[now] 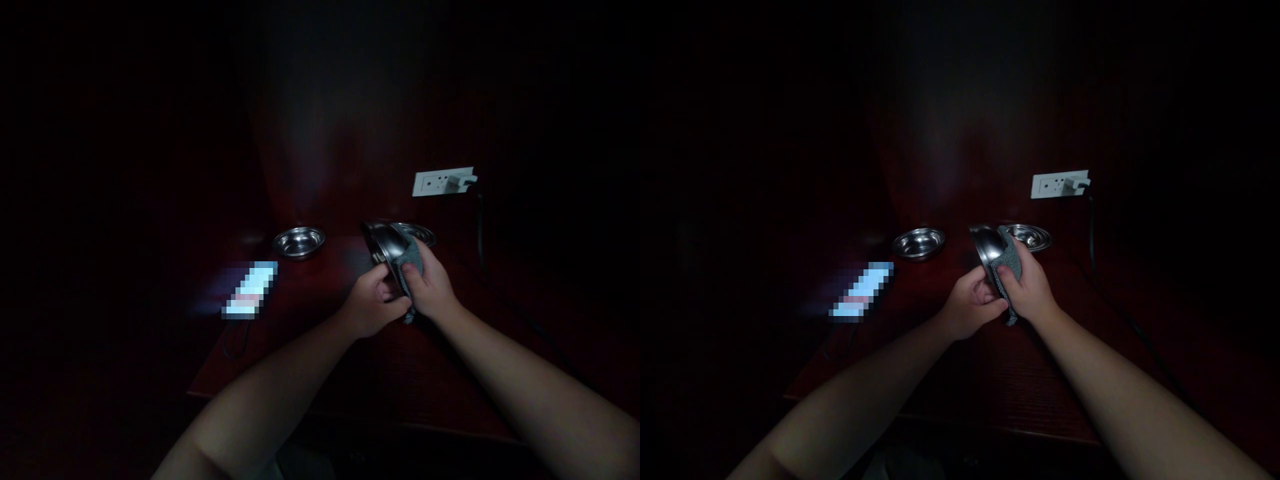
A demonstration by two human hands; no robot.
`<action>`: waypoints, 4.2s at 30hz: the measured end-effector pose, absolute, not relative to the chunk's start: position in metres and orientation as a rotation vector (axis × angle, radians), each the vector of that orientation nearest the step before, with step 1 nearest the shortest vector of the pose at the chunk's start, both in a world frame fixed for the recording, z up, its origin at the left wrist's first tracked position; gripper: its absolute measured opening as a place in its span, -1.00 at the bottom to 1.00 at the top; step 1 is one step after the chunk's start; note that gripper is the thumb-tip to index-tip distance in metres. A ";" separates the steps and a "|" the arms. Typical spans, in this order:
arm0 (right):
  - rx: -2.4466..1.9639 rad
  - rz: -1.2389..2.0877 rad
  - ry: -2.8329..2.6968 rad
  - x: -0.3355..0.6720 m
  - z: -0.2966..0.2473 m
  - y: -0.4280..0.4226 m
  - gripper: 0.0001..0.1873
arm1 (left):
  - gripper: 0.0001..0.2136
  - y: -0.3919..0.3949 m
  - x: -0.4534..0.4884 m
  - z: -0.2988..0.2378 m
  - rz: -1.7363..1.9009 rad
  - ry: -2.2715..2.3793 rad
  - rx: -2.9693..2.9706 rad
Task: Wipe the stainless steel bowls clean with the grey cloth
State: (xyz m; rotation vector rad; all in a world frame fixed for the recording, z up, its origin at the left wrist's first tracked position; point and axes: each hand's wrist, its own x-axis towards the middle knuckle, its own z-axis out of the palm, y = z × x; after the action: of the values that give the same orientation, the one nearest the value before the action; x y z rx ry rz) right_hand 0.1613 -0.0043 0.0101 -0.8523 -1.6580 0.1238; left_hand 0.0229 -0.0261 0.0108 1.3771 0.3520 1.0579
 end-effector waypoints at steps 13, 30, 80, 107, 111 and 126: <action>-0.873 0.096 -1.644 0.163 0.008 -0.002 -0.38 | -0.49 -0.019 0.019 0.004 0.988 0.347 1.635; -0.853 0.174 -1.505 0.157 0.018 -0.013 -0.48 | -0.54 -0.027 0.011 0.018 0.970 0.604 2.508; -0.950 0.156 -1.725 0.158 0.013 -0.007 -0.30 | -0.63 -0.027 0.018 0.009 1.153 0.460 1.641; -0.970 0.192 -1.660 0.150 0.011 -0.012 -0.38 | -0.51 -0.029 0.016 0.010 1.018 0.467 1.686; -1.003 0.138 -1.652 0.149 0.012 -0.012 -0.42 | -0.50 -0.031 0.016 0.012 1.053 0.473 1.656; -1.025 -0.042 -1.696 0.151 0.020 -0.015 -0.36 | -0.51 -0.032 0.013 0.022 1.164 0.395 1.213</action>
State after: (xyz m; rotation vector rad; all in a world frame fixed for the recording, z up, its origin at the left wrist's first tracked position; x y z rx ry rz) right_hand 0.1505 -0.0151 0.0198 -1.0254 -1.6961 -0.0421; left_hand 0.0125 -0.0320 0.0224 1.2125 0.3946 1.1640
